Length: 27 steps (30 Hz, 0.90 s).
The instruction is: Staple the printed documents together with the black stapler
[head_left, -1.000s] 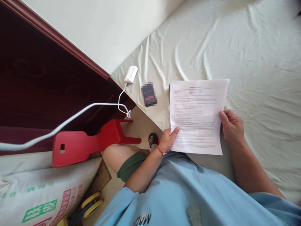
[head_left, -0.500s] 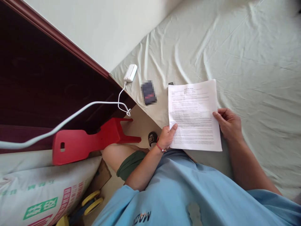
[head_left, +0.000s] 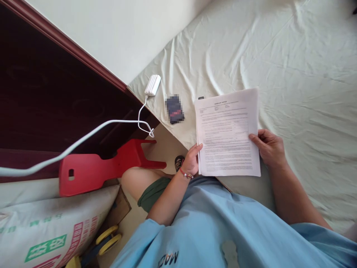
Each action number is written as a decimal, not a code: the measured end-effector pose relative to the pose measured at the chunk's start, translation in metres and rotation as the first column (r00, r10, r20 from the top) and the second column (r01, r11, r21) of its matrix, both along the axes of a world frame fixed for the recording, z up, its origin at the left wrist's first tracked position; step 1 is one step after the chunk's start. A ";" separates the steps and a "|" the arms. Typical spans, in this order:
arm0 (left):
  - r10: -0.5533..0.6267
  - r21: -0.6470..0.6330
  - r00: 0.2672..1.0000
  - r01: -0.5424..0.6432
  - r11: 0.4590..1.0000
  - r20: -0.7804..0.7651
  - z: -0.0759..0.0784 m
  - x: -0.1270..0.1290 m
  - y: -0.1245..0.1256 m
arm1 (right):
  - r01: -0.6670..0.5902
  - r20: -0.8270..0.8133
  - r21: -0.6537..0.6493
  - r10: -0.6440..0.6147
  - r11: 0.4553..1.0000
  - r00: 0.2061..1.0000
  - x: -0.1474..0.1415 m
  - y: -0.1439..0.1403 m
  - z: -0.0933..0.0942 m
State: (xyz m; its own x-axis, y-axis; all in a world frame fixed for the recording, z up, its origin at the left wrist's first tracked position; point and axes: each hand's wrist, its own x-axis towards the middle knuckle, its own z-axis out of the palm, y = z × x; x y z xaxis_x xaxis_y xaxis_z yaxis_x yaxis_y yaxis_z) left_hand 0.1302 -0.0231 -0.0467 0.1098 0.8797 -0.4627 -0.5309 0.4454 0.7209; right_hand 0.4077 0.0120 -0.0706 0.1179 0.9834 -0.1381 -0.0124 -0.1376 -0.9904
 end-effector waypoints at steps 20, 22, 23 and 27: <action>0.076 0.020 0.989 -0.074 0.997 -0.126 -0.011 0.006 0.004 | 0.040 0.459 0.097 -0.080 0.994 0.885 -0.001 0.001 0.007; 0.081 0.011 0.988 -0.081 0.997 -0.129 -0.013 0.005 0.004 | 0.074 0.464 0.130 -0.126 0.989 0.877 -0.001 0.001 0.008; 0.089 0.005 0.987 -0.089 0.996 -0.133 -0.013 0.005 0.004 | 0.104 0.463 0.144 -0.160 0.984 0.872 -0.001 0.001 0.008; 0.106 -0.018 0.985 -0.109 0.994 -0.135 -0.015 0.004 0.005 | 0.286 0.384 0.139 -0.318 0.948 0.867 0.005 0.004 0.009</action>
State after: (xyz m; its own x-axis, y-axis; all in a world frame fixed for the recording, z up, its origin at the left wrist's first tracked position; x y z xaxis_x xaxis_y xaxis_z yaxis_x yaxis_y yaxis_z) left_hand 0.1340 -0.0180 -0.0614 -0.0491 0.8709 -0.4890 -0.4759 0.4100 0.7781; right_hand 0.4131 0.0164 -0.0621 0.4399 0.8963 0.0554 0.3537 -0.1162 -0.9281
